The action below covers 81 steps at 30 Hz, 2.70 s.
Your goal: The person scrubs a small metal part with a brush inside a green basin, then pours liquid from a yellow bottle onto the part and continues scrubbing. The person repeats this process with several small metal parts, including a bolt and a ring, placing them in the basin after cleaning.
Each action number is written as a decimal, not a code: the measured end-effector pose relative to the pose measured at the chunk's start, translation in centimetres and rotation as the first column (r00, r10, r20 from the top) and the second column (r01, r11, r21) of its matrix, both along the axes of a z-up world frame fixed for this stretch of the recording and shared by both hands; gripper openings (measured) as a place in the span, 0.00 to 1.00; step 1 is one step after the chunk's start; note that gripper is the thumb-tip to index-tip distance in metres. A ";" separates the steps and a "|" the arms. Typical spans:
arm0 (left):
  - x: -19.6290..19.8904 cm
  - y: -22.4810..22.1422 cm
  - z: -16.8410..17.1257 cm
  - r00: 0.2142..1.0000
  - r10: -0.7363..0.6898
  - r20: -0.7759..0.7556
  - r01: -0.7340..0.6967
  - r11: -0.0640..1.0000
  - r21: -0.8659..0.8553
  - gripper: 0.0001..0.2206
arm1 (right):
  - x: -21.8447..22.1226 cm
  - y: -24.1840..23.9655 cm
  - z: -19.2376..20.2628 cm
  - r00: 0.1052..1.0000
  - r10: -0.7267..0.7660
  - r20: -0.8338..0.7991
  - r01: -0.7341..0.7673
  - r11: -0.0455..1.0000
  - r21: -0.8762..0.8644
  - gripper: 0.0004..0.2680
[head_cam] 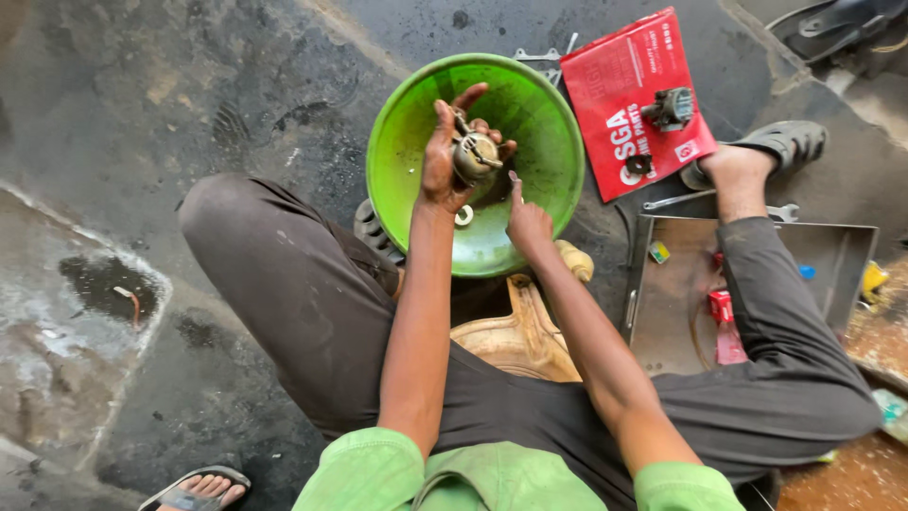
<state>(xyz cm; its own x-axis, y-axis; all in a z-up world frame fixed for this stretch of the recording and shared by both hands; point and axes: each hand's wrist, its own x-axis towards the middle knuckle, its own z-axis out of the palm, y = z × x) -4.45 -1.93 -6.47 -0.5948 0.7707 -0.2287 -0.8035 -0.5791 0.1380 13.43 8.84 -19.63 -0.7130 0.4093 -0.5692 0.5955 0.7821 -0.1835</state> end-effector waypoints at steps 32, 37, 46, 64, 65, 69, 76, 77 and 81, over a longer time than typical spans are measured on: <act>6.2 2.0 -0.5 0.953 -0.228 -0.199 0.090 0.842 -0.533 0.21 | 3.0 -7.8 23.9 0.693 -0.181 -0.698 0.134 0.983 -0.121 0.32; 5.4 1.8 1.5 0.923 -0.155 -0.353 -0.080 0.818 -0.569 0.21 | 2.0 -7.3 23.7 0.722 -0.371 -0.584 0.265 0.928 -0.263 0.28; 7.1 2.4 -0.3 0.916 -0.163 -0.367 -0.086 0.813 -0.575 0.22 | 2.3 -6.9 25.9 0.702 -0.414 -0.579 0.241 0.903 -0.355 0.25; 3.2 2.1 1.1 0.939 -0.217 -0.267 0.016 0.802 -0.597 0.25 | 2.2 -6.0 25.6 0.793 -0.149 -0.590 0.071 0.986 -0.154 0.33; 3.8 1.7 0.7 0.945 -0.216 -0.246 0.032 0.810 -0.586 0.25 | 2.8 -6.7 25.4 0.829 -0.142 -0.541 0.098 0.989 -0.110 0.32; 3.8 1.6 0.0 0.988 -0.136 -0.068 0.069 0.800 -0.596 0.22 | 3.6 -7.1 24.4 0.815 -0.102 -0.570 0.060 0.994 -0.091 0.38; 3.7 1.7 -1.4 0.976 -0.213 -0.034 0.154 0.798 -0.583 0.23 | 3.7 -6.6 24.7 0.799 -0.113 -0.591 0.051 0.991 -0.121 0.38; 2.8 1.8 -1.4 0.982 -0.183 -0.035 0.126 0.792 -0.597 0.24 | 2.8 -6.4 24.8 0.812 -0.112 -0.572 0.056 0.992 -0.114 0.38; 2.9 0.5 -2.6 0.975 -0.209 -0.077 0.135 0.828 -0.545 0.24 | 2.9 -7.3 23.8 0.816 -0.112 -0.567 0.081 0.994 -0.080 0.36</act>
<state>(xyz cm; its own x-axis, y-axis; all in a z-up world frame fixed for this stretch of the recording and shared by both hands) -1.52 -1.40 -9.06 -0.5168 0.6433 -0.5649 -0.8366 -0.2394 0.4927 16.37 1.58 4.15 -0.8746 0.4755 -0.0948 0.4439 0.7067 -0.5509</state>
